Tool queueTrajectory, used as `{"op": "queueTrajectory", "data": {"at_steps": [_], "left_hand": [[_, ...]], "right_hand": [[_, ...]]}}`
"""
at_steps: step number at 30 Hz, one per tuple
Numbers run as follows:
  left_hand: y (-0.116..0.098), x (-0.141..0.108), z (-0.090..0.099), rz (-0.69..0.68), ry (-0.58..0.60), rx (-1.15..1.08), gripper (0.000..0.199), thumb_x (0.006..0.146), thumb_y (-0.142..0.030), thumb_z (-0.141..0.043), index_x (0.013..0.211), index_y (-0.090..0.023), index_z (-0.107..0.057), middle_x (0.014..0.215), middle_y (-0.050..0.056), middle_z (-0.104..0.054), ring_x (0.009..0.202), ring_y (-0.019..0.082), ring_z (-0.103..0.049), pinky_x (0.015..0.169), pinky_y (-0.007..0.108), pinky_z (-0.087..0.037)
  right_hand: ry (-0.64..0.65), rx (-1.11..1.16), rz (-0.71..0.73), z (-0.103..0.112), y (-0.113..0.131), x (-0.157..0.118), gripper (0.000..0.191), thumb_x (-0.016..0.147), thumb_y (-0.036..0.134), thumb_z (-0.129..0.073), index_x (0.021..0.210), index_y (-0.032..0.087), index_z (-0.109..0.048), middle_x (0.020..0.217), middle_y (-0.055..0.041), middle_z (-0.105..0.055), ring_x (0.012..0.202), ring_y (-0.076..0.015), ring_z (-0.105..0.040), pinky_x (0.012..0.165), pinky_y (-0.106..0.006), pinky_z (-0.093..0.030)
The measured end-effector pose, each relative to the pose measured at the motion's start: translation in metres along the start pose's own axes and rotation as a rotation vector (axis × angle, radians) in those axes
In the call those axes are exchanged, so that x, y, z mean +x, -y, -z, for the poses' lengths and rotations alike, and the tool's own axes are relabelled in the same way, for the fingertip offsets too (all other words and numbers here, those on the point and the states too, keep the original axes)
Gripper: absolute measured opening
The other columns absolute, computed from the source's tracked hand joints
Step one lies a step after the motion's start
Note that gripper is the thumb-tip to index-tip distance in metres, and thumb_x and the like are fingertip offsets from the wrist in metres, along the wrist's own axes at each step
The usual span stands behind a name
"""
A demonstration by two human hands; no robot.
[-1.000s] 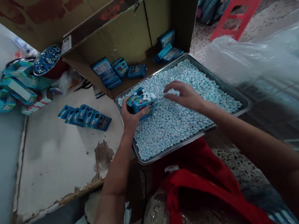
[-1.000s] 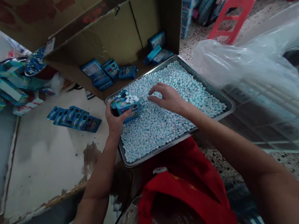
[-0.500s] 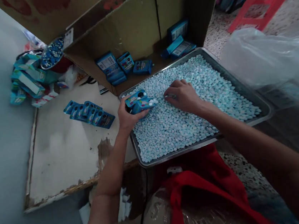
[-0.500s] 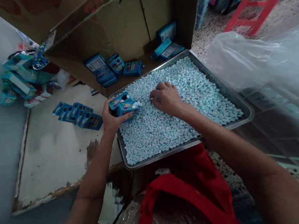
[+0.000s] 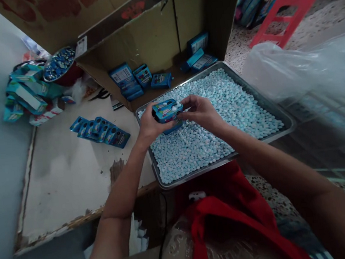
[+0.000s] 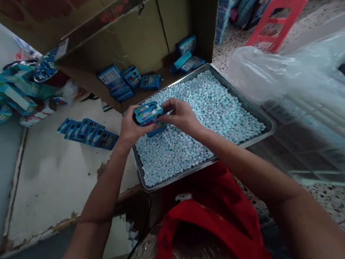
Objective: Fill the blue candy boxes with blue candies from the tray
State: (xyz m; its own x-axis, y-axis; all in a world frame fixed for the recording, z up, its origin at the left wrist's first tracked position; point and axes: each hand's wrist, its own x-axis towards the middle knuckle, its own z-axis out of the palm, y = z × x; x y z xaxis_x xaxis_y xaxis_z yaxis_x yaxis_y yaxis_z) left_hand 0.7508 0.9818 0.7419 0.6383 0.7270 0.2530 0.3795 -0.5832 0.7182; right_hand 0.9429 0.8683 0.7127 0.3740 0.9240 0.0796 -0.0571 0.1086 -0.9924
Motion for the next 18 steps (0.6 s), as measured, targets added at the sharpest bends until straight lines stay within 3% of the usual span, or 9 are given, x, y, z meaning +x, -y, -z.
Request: {"op": "queueTrajectory", "data": {"at_steps": [4,8,11,15,18], "left_hand": [[-0.017,0.008,0.015,-0.022,0.017,0.202,0.073,0.059,-0.034,-0.104,0.121,-0.025,-0.066,0.112,0.004,-0.078,0.107,0.034,-0.076,0.095,0.041,-0.06],[-0.025,0.006,0.02,-0.102,-0.064,0.315,0.07,0.064,-0.033,-0.1,0.125,-0.026,-0.066,0.12,0.006,-0.077,0.113,0.034,-0.075,0.1,0.041,-0.059],[-0.022,0.004,0.019,-0.104,-0.05,0.371,0.067,0.063,-0.026,-0.098,0.123,-0.026,-0.067,0.124,0.007,-0.077,0.117,0.036,-0.075,0.101,0.042,-0.059],[-0.006,0.005,0.02,-0.06,-0.102,0.29,0.069,0.062,-0.028,-0.102,0.122,-0.026,-0.068,0.12,0.006,-0.078,0.114,0.033,-0.075,0.1,0.039,-0.059],[0.007,0.003,0.018,0.05,-0.184,0.069,0.075,0.053,-0.034,-0.109,0.116,-0.025,-0.069,0.11,0.004,-0.077,0.108,0.031,-0.075,0.097,0.038,-0.06]], "right_hand": [[0.0,-0.188,0.029,0.012,-0.001,0.0,0.033,0.074,0.037,-0.093,0.093,0.023,-0.07,0.088,-0.0035,-0.072,0.079,-0.0222,-0.065,0.076,-0.038,-0.056],[-0.097,-0.572,0.183,0.03,-0.008,-0.008,0.02,0.086,0.031,-0.085,0.104,0.024,-0.08,0.119,-0.0119,-0.077,0.112,-0.0345,-0.072,0.099,-0.052,-0.059],[-0.158,-0.745,0.255,0.037,-0.011,-0.013,0.013,0.091,0.028,-0.08,0.103,0.023,-0.08,0.122,-0.0144,-0.076,0.122,-0.038,-0.07,0.11,-0.057,-0.055],[-0.142,-0.788,0.329,0.037,-0.011,-0.009,0.009,0.094,0.029,-0.079,0.102,0.025,-0.081,0.12,-0.0123,-0.078,0.121,-0.0365,-0.07,0.113,-0.057,-0.052],[-0.142,-0.795,0.306,0.04,-0.012,-0.006,0.009,0.092,0.029,-0.079,0.099,0.024,-0.082,0.115,-0.0125,-0.078,0.116,-0.0365,-0.071,0.111,-0.057,-0.053]]}}
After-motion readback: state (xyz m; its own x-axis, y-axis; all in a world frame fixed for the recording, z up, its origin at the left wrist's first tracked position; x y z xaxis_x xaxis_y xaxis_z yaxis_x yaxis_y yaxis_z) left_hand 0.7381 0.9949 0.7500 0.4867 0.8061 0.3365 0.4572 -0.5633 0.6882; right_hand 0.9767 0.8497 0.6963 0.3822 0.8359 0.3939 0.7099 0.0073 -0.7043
